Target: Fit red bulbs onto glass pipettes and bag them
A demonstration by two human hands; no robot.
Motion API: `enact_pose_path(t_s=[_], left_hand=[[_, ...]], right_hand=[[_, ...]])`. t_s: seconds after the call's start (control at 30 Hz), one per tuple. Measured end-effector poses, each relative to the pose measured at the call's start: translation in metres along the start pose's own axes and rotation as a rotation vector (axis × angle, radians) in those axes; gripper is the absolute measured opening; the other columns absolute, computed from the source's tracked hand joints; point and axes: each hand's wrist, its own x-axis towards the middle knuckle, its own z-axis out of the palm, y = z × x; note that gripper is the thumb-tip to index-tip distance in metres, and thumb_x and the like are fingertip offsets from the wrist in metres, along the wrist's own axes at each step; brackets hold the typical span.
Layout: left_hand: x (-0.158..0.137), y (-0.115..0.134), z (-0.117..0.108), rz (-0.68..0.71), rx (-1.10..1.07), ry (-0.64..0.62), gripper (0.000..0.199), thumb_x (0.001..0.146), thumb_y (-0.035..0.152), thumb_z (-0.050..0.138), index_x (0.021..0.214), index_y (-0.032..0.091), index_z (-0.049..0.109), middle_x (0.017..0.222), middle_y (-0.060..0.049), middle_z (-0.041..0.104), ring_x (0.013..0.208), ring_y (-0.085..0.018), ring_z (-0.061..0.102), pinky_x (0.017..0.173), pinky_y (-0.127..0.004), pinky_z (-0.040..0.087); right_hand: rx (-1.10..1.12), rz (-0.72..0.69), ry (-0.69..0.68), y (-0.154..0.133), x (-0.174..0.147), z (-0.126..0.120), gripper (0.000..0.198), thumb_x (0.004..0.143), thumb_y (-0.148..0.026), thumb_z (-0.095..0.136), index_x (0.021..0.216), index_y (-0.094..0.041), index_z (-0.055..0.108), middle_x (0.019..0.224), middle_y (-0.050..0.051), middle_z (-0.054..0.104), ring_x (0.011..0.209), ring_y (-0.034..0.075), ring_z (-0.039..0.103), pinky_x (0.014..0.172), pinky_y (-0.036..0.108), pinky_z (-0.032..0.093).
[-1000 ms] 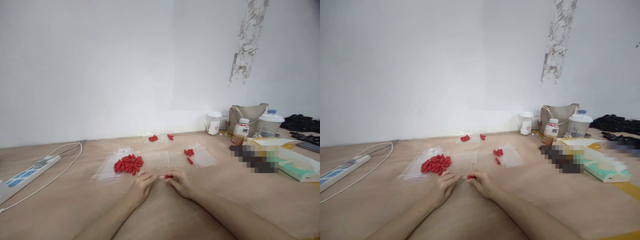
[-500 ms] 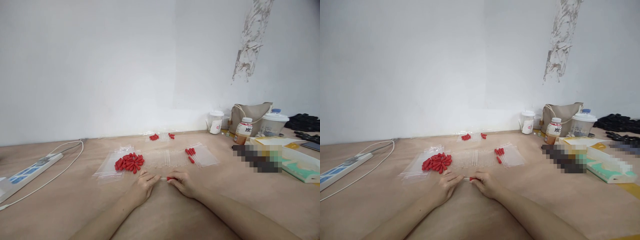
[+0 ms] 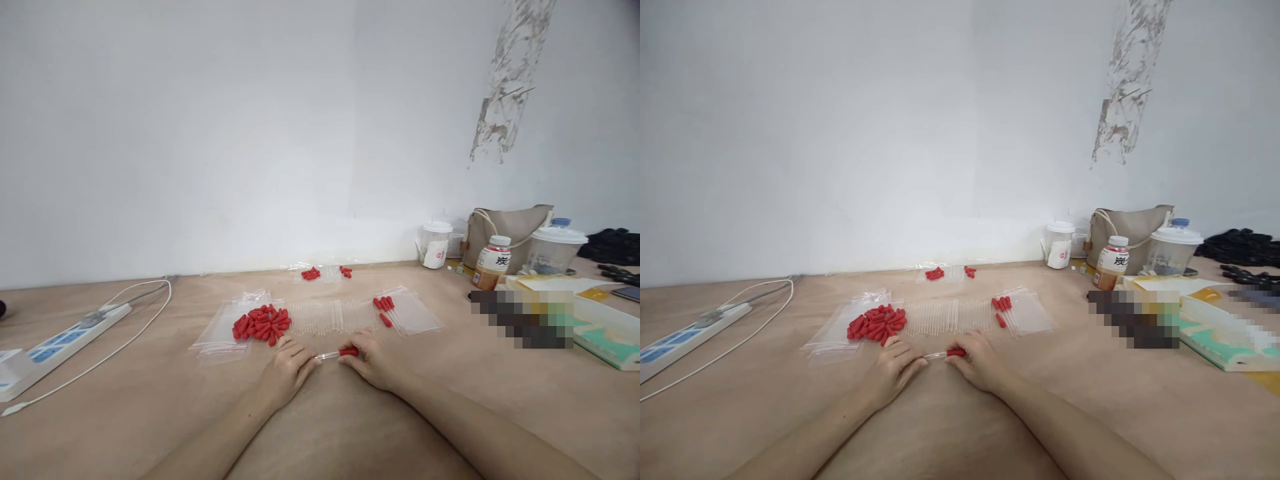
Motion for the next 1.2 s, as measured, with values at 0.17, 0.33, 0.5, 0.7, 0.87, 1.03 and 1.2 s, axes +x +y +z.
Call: enact_pose_path(t_s=[0.17, 0.33, 0.5, 0.7, 0.87, 1.03, 1.2], left_hand=[[0.000, 0.001, 0.000, 0.017, 0.024, 0.003, 0.026, 0.088, 0.025, 0.040, 0.070, 0.016, 0.058, 0.060, -0.001, 0.054, 0.060, -0.013, 0.047, 0.068, -0.030, 0.035], [0.000, 0.003, 0.000, 0.044, 0.008, -0.012, 0.028, 0.088, 0.024, 0.039, 0.069, 0.016, 0.058, 0.059, -0.002, 0.053, 0.060, -0.014, 0.047, 0.067, -0.030, 0.036], [0.000, 0.003, 0.003, 0.061, -0.003, -0.010, 0.029, 0.088, 0.024, 0.038, 0.067, 0.016, 0.057, 0.057, -0.001, 0.053, 0.058, -0.014, 0.047, 0.068, -0.031, 0.037], [0.000, 0.002, 0.004, 0.036, -0.030, -0.009, 0.030, 0.088, 0.024, 0.037, 0.068, 0.016, 0.058, 0.056, 0.000, 0.052, 0.057, -0.013, 0.048, 0.070, -0.031, 0.037], [0.002, 0.005, 0.002, -0.032, -0.077, 0.019, 0.029, 0.088, 0.025, 0.038, 0.068, 0.017, 0.058, 0.056, 0.001, 0.052, 0.056, -0.012, 0.048, 0.072, -0.030, 0.036], [0.003, 0.009, -0.005, -0.042, -0.148, 0.026, 0.030, 0.088, 0.029, 0.036, 0.074, 0.018, 0.059, 0.058, 0.000, 0.054, 0.057, -0.013, 0.049, 0.072, -0.031, 0.037], [0.003, 0.009, -0.015, -0.117, -0.217, 0.021, 0.029, 0.087, 0.033, 0.036, 0.106, 0.018, 0.053, 0.085, -0.006, 0.060, 0.081, -0.019, 0.053, 0.078, -0.036, 0.036]], right_hand=[[-0.008, -0.079, -0.007, -0.004, -0.001, 0.001, 0.009, 0.078, -0.025, 0.051, 0.079, -0.020, 0.058, 0.075, 0.002, 0.060, 0.075, 0.015, 0.051, 0.075, 0.032, 0.035], [0.002, -0.152, -0.025, -0.004, 0.000, 0.006, 0.010, 0.078, -0.024, 0.049, 0.079, -0.019, 0.058, 0.075, 0.003, 0.060, 0.074, 0.015, 0.051, 0.073, 0.031, 0.036], [-0.020, -0.171, -0.038, -0.005, 0.001, 0.008, 0.012, 0.079, -0.025, 0.048, 0.079, -0.019, 0.059, 0.074, 0.002, 0.059, 0.073, 0.015, 0.051, 0.072, 0.029, 0.038], [0.011, -0.142, -0.065, -0.007, 0.005, 0.008, 0.012, 0.078, -0.025, 0.049, 0.078, -0.019, 0.060, 0.075, 0.003, 0.061, 0.075, 0.015, 0.053, 0.073, 0.030, 0.039], [0.356, 0.105, -0.014, -0.003, 0.005, 0.007, 0.017, 0.071, -0.022, 0.058, 0.087, -0.019, 0.057, 0.084, 0.002, 0.062, 0.078, 0.014, 0.056, 0.074, 0.030, 0.042], [0.754, 0.311, 0.040, -0.010, 0.006, 0.011, 0.024, 0.067, -0.035, 0.062, 0.081, -0.018, 0.053, 0.075, 0.001, 0.059, 0.072, 0.013, 0.056, 0.068, 0.027, 0.045], [0.816, 0.475, 0.210, 0.003, 0.025, -0.007, 0.043, 0.072, -0.034, 0.053, 0.112, -0.022, 0.044, 0.075, -0.001, 0.054, 0.068, 0.012, 0.054, 0.064, 0.026, 0.044]])
